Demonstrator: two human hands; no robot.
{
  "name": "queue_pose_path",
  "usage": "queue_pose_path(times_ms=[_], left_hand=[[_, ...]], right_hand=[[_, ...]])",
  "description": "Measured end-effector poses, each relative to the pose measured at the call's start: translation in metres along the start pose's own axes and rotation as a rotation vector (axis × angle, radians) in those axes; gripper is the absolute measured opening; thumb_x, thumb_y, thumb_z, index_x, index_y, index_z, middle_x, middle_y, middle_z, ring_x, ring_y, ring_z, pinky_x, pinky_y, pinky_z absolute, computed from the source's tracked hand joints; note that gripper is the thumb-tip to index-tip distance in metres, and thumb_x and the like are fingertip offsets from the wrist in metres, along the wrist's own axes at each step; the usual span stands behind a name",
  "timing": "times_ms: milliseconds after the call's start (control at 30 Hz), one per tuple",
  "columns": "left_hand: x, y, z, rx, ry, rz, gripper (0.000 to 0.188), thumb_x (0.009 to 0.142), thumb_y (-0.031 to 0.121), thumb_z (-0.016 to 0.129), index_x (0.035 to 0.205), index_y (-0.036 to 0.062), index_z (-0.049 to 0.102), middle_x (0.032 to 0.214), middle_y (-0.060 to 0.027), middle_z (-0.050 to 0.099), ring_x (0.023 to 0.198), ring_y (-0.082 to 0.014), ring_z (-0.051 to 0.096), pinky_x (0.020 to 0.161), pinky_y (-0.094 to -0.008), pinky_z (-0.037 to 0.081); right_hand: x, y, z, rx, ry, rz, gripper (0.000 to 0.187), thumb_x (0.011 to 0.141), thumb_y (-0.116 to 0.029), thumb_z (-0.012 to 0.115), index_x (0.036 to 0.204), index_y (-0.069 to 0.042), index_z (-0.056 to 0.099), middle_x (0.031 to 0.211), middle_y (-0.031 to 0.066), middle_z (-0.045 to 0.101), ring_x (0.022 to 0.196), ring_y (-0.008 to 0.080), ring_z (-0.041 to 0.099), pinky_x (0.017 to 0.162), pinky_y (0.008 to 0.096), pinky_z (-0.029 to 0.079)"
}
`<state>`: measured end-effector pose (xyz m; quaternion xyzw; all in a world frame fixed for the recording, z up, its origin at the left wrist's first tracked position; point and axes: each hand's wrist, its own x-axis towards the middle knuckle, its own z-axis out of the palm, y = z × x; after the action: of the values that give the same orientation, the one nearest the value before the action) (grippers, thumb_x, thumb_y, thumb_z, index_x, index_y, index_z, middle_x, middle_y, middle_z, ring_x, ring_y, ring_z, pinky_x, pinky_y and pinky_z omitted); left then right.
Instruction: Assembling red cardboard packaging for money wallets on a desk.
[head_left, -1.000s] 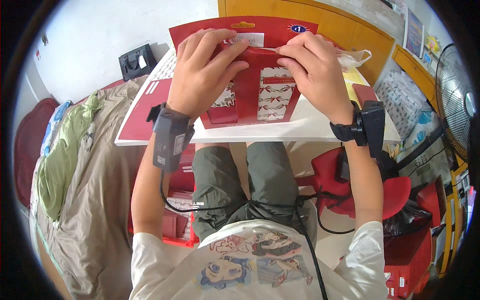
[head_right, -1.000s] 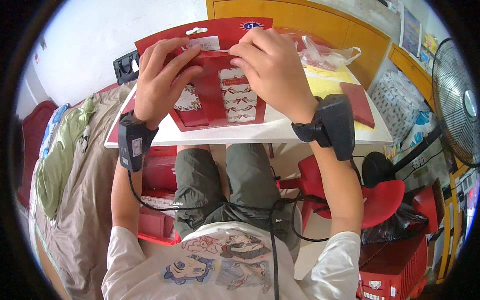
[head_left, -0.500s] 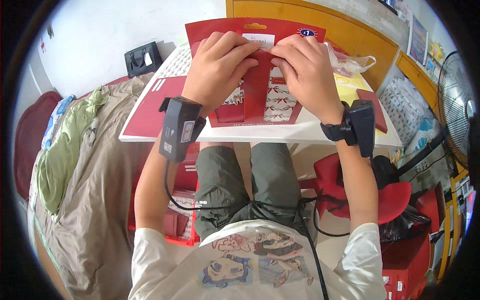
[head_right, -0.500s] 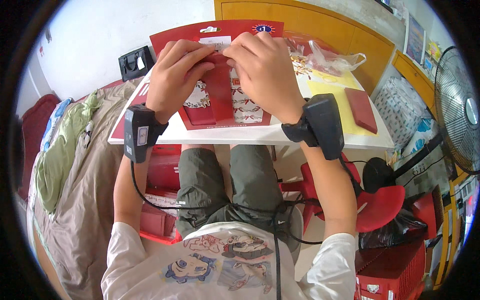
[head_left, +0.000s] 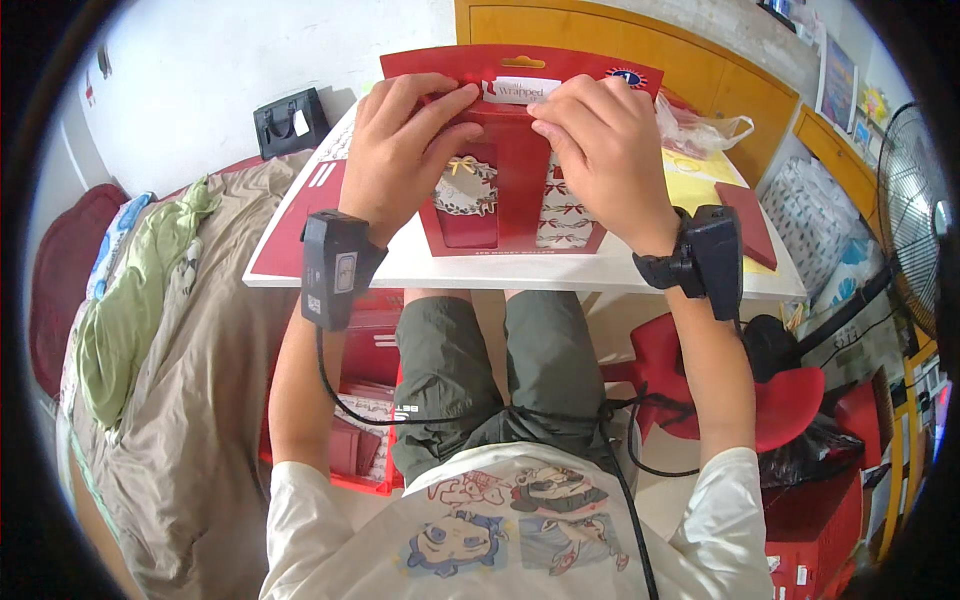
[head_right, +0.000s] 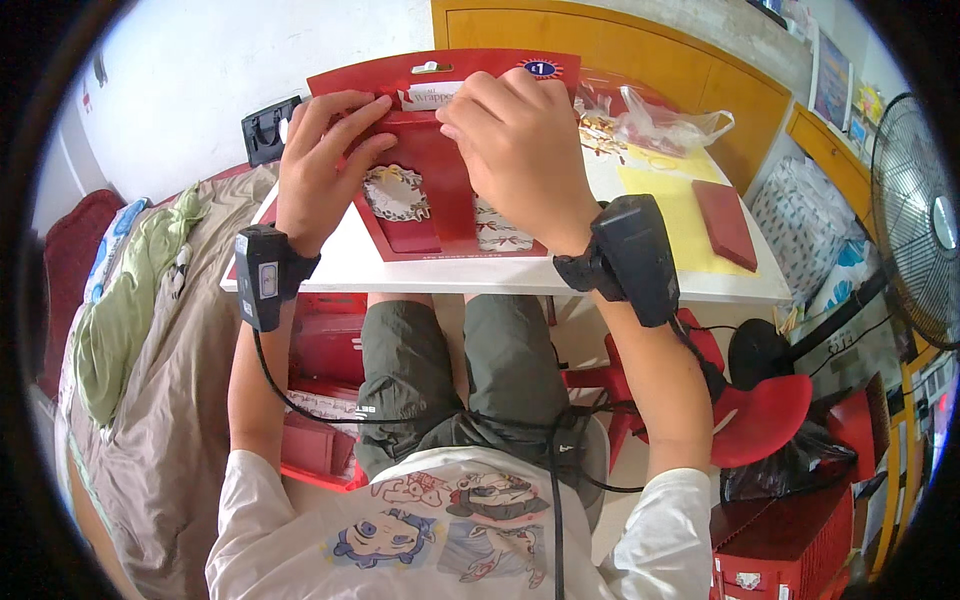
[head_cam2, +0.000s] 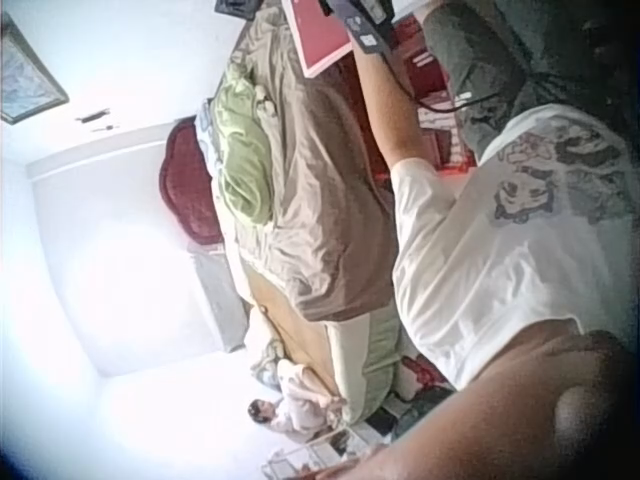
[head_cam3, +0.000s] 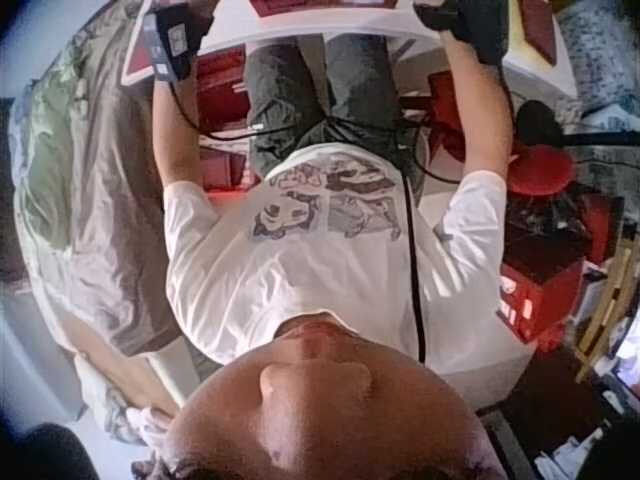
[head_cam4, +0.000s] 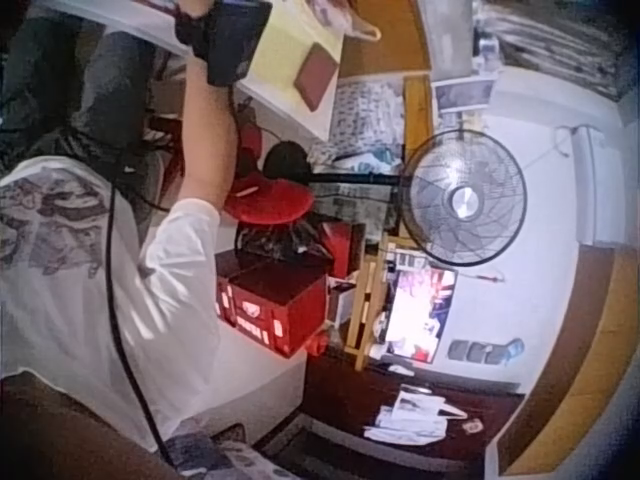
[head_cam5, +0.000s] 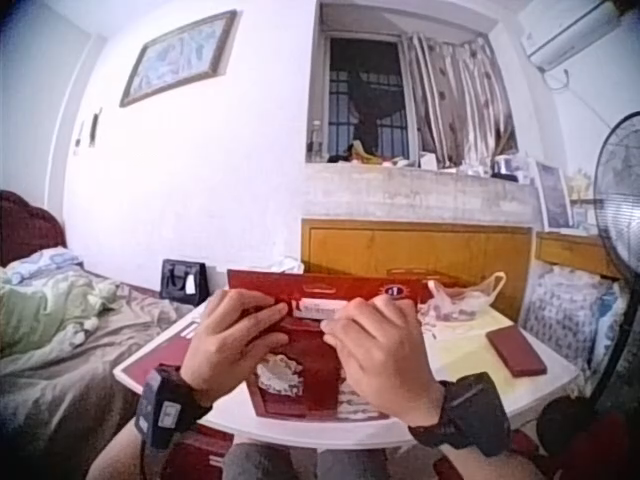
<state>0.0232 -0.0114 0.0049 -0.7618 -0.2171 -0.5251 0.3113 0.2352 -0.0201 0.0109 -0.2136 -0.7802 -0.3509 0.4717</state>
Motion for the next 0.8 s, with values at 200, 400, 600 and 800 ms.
queue_pose_path(times_ms=[200,400,600,800], left_hand=[[0.0,0.003,0.002,-0.047,-0.064,-0.035,0.022,0.074,0.011,0.07,0.096,0.0072,0.068,0.091,-0.0033,0.059,0.086,-0.0232,0.055,0.079,-0.0363,0.044],[-0.003,0.002,0.002,0.05,-0.026,0.019,0.022,0.074,0.011,0.069,0.096,0.0091,0.068,0.091,-0.0024,0.06,0.088,-0.0223,0.056,0.08,-0.037,0.042],[-0.011,-0.006,0.0,0.03,-0.003,-0.043,0.022,0.074,0.01,0.069,0.096,0.0098,0.068,0.089,-0.0011,0.061,0.088,-0.0218,0.055,0.078,-0.0366,0.041],[-0.006,-0.005,-0.003,-0.016,-0.056,-0.05,0.015,0.075,0.008,0.068,0.09,0.0106,0.068,0.083,0.0014,0.059,0.082,-0.0211,0.053,0.075,-0.0333,0.038]], right_hand=[[0.006,-0.013,0.012,-0.034,0.041,0.033,0.013,0.073,-0.009,0.066,0.085,-0.009,0.062,0.086,0.0005,0.057,0.082,0.0204,0.052,0.071,0.0355,0.039],[0.003,-0.013,0.013,-0.072,-0.019,0.026,0.01,0.075,-0.008,0.064,0.085,-0.009,0.063,0.09,-0.0005,0.059,0.082,0.0202,0.053,0.072,0.0353,0.039],[0.003,-0.011,0.013,-0.026,-0.012,0.037,0.01,0.075,-0.009,0.064,0.085,-0.01,0.064,0.088,-0.0005,0.058,0.083,0.0202,0.052,0.072,0.0355,0.039],[0.005,-0.01,0.021,-0.06,0.041,-0.022,0.013,0.075,-0.015,0.067,0.087,-0.011,0.064,0.086,-0.0005,0.057,0.082,0.0201,0.052,0.072,0.0358,0.039]])
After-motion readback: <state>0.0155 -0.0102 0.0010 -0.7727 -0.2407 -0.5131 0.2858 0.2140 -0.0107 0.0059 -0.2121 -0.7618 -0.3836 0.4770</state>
